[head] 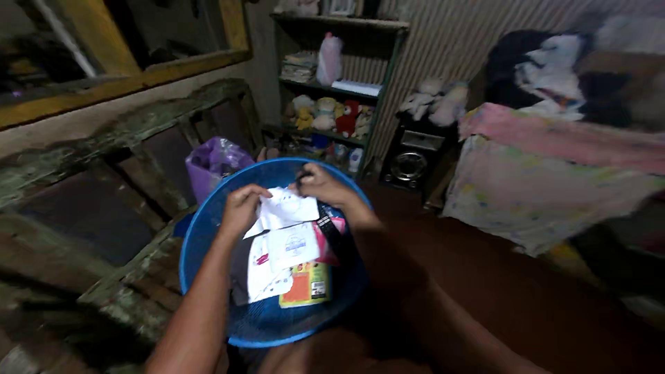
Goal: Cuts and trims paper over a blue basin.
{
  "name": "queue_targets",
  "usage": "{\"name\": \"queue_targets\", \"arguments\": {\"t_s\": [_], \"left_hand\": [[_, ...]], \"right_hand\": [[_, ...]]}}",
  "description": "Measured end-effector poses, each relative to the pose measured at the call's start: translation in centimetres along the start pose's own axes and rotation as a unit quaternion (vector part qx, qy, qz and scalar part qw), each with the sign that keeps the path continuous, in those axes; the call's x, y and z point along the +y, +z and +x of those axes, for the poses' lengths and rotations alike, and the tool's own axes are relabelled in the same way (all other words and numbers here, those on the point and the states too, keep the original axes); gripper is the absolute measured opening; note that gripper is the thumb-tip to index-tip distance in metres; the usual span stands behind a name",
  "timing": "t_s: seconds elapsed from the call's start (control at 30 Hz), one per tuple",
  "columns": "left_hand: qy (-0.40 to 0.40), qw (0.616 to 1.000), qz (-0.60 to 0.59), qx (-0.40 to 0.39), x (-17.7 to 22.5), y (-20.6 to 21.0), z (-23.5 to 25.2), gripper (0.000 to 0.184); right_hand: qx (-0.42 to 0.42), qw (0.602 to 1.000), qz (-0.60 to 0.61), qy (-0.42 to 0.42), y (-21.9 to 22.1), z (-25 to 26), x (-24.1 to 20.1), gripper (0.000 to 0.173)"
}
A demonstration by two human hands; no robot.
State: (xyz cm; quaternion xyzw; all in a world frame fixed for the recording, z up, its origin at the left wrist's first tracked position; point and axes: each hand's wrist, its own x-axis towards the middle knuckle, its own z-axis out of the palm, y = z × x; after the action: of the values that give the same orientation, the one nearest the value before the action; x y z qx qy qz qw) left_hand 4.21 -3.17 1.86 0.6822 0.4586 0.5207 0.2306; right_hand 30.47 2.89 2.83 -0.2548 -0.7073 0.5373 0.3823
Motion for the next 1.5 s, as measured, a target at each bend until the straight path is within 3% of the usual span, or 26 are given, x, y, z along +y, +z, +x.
{"name": "queue_targets", "arguments": {"t_s": [0.07,0.17,0.3,0.47,0.67,0.8,0.97,1.07,1.13,1.33,1.5], "left_hand": [[0.011,0.999,-0.051,0.006,-0.4,0.0,0.3,0.037],[-0.003,0.997,-0.070,0.024,-1.1,-0.3,0.5,0.040],[-0.046,0.999,0.000,-0.025,-0.5,-0.5,-0.1,0.029],[-0.061,0.998,-0.011,0.017,-0.9,-0.3,-0.1,0.019],[-0.059,0.994,-0.090,0.014,-1.2,-0.4,0.1,0.024],[-0.075,0.987,-0.131,0.052,-1.0,-0.6,0.3,0.026],[-0.101,0.976,-0.173,0.083,-0.7,-0.5,0.4,0.024],[-0.106,0.970,-0.200,0.089,-0.7,-0.5,0.3,0.025],[-0.110,0.968,-0.206,0.089,-0.6,-0.5,0.3,0.023],[-0.124,0.968,-0.209,0.066,-0.5,-0.3,0.2,0.021],[-0.143,0.946,-0.283,0.072,-0.6,-0.9,0.4,0.039]], "right_hand": [[-0.040,0.999,-0.029,0.017,0.1,1.5,0.0,0.064],[-0.049,0.996,-0.069,0.016,0.2,2.4,-0.1,0.064],[-0.044,0.995,-0.084,0.022,0.4,2.7,-0.1,0.060],[-0.007,0.991,-0.133,0.019,0.0,2.9,-0.3,0.063],[0.095,0.995,-0.032,0.021,-0.2,3.0,-0.3,0.071],[0.073,0.997,0.010,0.024,-0.3,3.2,0.5,0.076],[0.114,0.993,0.031,0.010,-0.1,3.1,-0.3,0.077],[0.074,0.996,0.046,0.012,-0.1,2.9,-0.5,0.083],[0.056,0.998,0.041,0.009,0.3,2.9,-0.3,0.080],[0.117,0.991,0.058,-0.014,0.2,3.3,-0.3,0.071],[0.089,0.995,0.046,-0.031,-0.2,2.4,-0.9,0.067]]}}
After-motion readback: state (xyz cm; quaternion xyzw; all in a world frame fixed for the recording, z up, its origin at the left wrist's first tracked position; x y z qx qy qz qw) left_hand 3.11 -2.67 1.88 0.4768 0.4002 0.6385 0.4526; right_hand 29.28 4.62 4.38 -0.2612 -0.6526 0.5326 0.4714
